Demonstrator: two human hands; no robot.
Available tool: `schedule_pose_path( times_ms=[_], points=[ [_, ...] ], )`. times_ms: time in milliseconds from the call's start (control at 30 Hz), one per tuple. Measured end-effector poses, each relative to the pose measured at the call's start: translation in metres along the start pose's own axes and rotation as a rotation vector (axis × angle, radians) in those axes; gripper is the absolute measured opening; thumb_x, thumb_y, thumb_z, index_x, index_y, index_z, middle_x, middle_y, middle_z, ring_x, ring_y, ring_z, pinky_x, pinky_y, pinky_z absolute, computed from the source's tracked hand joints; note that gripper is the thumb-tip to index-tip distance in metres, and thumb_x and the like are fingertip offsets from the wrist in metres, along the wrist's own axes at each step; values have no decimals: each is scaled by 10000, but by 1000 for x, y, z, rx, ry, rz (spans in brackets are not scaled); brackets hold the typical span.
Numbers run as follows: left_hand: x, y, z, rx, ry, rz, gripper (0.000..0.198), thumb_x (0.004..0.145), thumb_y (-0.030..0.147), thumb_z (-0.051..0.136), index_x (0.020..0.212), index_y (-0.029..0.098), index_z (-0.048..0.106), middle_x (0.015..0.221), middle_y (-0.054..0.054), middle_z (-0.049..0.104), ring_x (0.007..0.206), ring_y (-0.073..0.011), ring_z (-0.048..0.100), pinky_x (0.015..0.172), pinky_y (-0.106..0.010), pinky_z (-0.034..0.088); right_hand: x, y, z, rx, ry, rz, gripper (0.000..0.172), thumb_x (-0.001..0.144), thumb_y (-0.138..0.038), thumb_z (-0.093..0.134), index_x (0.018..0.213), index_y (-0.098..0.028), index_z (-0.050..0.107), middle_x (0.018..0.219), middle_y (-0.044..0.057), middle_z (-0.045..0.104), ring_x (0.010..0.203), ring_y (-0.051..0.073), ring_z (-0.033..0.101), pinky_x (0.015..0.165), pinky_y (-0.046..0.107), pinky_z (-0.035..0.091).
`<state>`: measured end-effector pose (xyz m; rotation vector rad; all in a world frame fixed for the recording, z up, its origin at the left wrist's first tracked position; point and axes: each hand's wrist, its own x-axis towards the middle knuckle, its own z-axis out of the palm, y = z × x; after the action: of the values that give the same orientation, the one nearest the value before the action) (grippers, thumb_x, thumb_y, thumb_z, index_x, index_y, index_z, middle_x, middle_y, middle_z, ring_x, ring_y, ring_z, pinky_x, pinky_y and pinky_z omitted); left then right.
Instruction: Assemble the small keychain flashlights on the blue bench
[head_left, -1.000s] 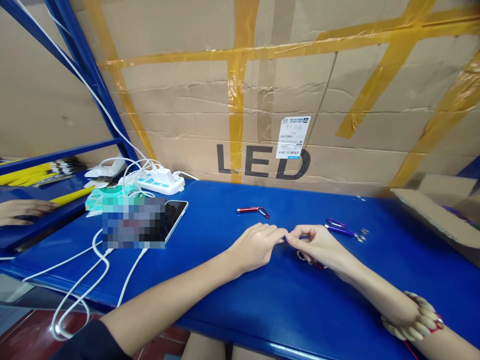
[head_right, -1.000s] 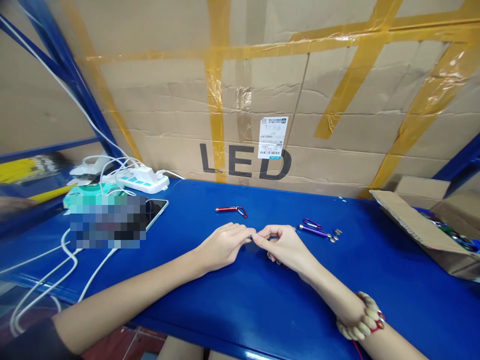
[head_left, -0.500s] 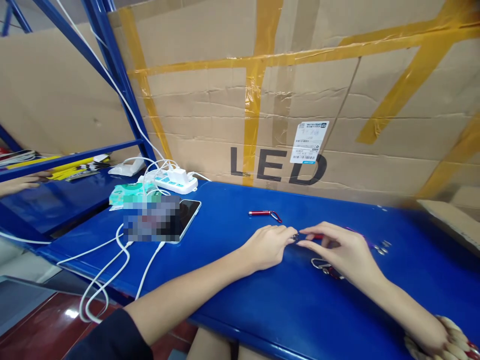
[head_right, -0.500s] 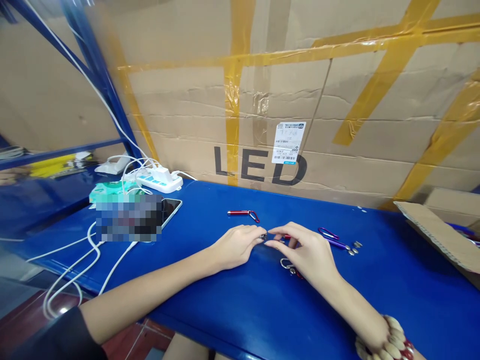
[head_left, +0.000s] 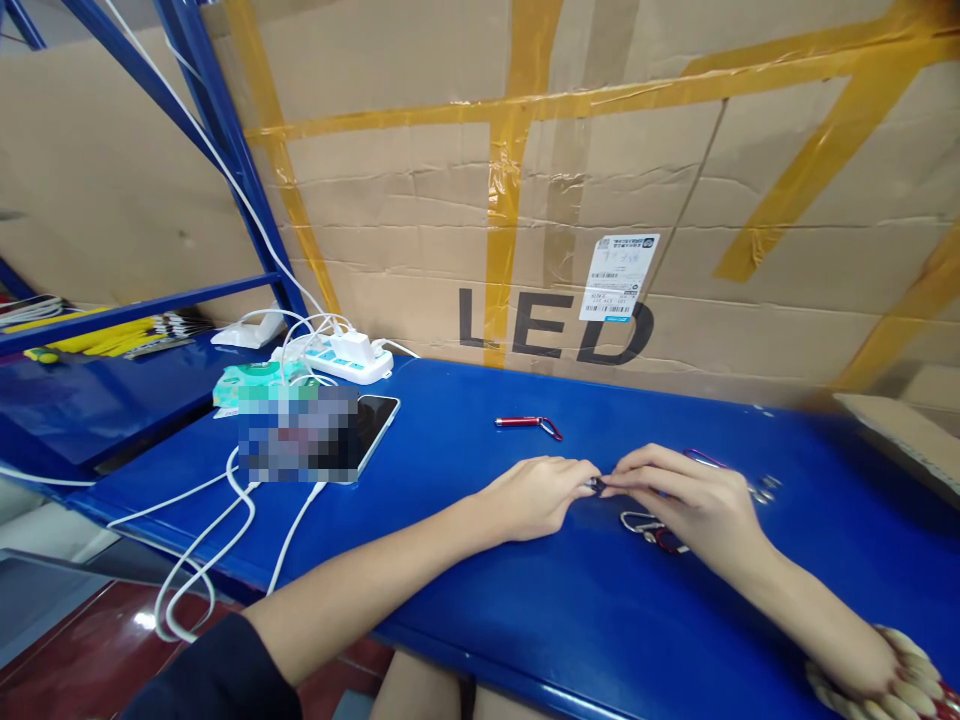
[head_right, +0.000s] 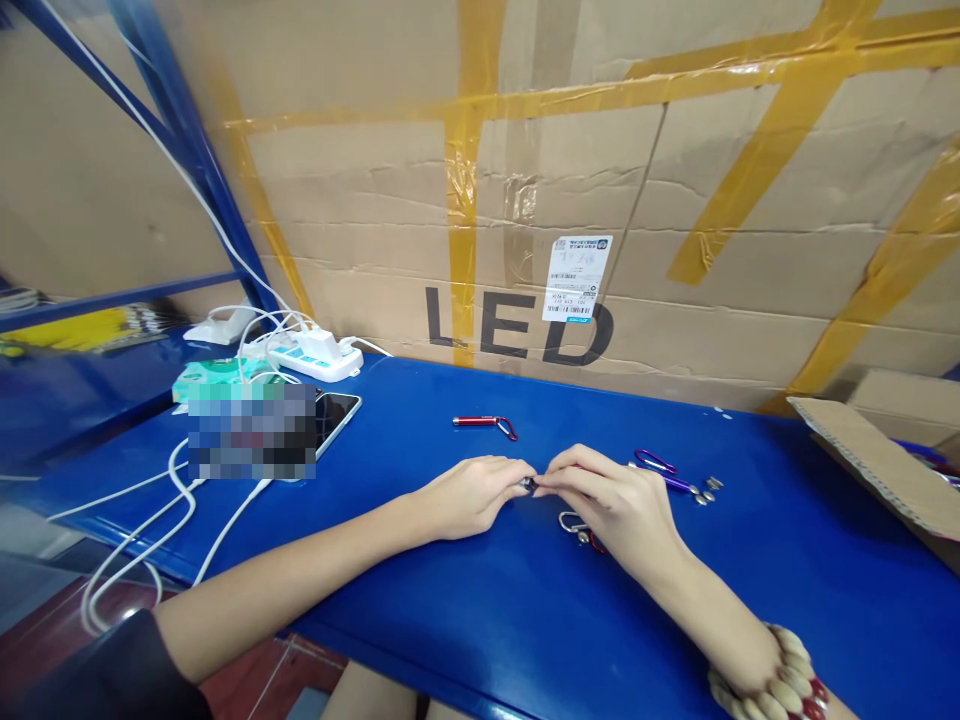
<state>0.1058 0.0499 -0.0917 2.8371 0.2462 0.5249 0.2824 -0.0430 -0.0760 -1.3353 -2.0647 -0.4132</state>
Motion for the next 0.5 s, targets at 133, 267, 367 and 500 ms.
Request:
schedule_pose_path(
  times_ms=[133, 267, 367, 500],
  points=[
    [-2, -1, 3, 11, -31, -8, 169, 902, 169, 334, 1003, 139, 467, 925, -41, 574, 861, -165, 543, 789, -266, 399, -5, 2, 6, 114, -49, 27, 229, 863, -248, 479, 717, -191, 647, 810, 4, 620, 640, 66, 566, 568, 176, 416],
    [-3, -1, 3, -13, -49, -2, 172, 904, 164, 329, 1005, 137, 466, 921, -41, 574, 857, -162, 543, 785, -265, 399, -5, 3, 8, 129, -44, 30, 203, 850, -240, 500, 718, -202, 648, 802, -10, 622, 615, 58, 560, 548, 174, 400],
    [-3, -1, 1, -20, -40, -11, 183, 906, 169, 333, 1047, 141, 447, 957, -43, 574, 875, -166, 543, 785, -267, 402, -2, 2, 8, 193, -37, 89, 211, 843, -269, 506, 718, -204, 664, 782, 3, 624, 617, 72, 563, 538, 181, 401],
    [-3, 0, 1, -19, -20, -44, 203, 913, 191, 330, 1098, 146, 403, 1007, -52, 567, 902, -169, 537, 791, -266, 407, 1, 0, 9, 371, -53, 297, 254, 791, -379, 556, 674, -193, 681, 741, 44, 621, 614, 118, 554, 527, 222, 413]
  ],
)
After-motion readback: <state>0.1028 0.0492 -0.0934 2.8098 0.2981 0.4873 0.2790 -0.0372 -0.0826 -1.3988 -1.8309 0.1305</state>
